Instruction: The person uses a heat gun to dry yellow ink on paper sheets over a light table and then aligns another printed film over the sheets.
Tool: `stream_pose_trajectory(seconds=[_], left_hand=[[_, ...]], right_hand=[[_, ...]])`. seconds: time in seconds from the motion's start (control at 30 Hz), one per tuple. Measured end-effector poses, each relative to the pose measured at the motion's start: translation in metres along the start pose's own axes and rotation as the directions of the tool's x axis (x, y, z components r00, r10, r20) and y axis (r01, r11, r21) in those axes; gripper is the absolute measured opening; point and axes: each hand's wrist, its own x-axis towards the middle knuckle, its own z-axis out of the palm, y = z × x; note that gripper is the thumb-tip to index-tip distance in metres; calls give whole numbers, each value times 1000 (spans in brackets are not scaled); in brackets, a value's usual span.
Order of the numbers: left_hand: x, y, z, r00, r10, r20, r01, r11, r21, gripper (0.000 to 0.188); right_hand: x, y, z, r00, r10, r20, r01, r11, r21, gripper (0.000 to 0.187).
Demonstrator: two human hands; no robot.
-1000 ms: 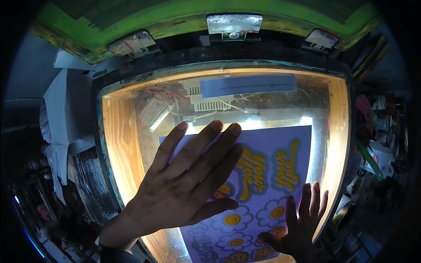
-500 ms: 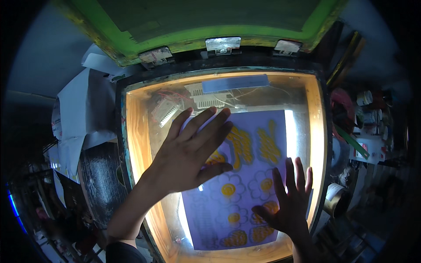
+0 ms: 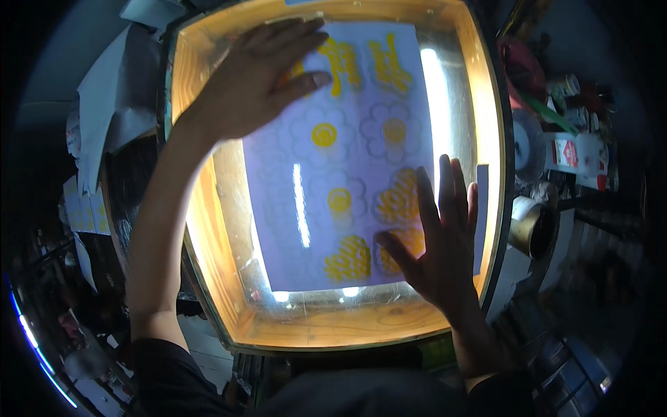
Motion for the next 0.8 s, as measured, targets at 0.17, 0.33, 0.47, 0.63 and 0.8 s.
stream_pose_trajectory(seconds=[0.17, 0.33, 0.47, 0.63, 0.8], left_hand=[[7, 19, -18, 974, -106, 201, 108, 994, 2, 71], [-1, 23, -16, 992, -81, 100, 87, 994, -60, 64], [2, 22, -13, 990, -106, 97, 110, 993, -41, 63], [-9, 40, -10, 993, -117, 0, 117, 990, -75, 62], [-11, 40, -8, 994, -110, 0, 110, 992, -58, 62]], right_hand=[[-47, -20, 10, 998, 57, 38, -60, 995, 75, 97], [-70, -33, 22, 993, 120, -9, -119, 991, 58, 96], [-73, -35, 29, 990, 132, -50, -132, 991, 7, 96], [-73, -35, 32, 989, 123, -78, -127, 991, -42, 95], [-74, -36, 34, 989, 120, -88, -126, 990, -63, 95]])
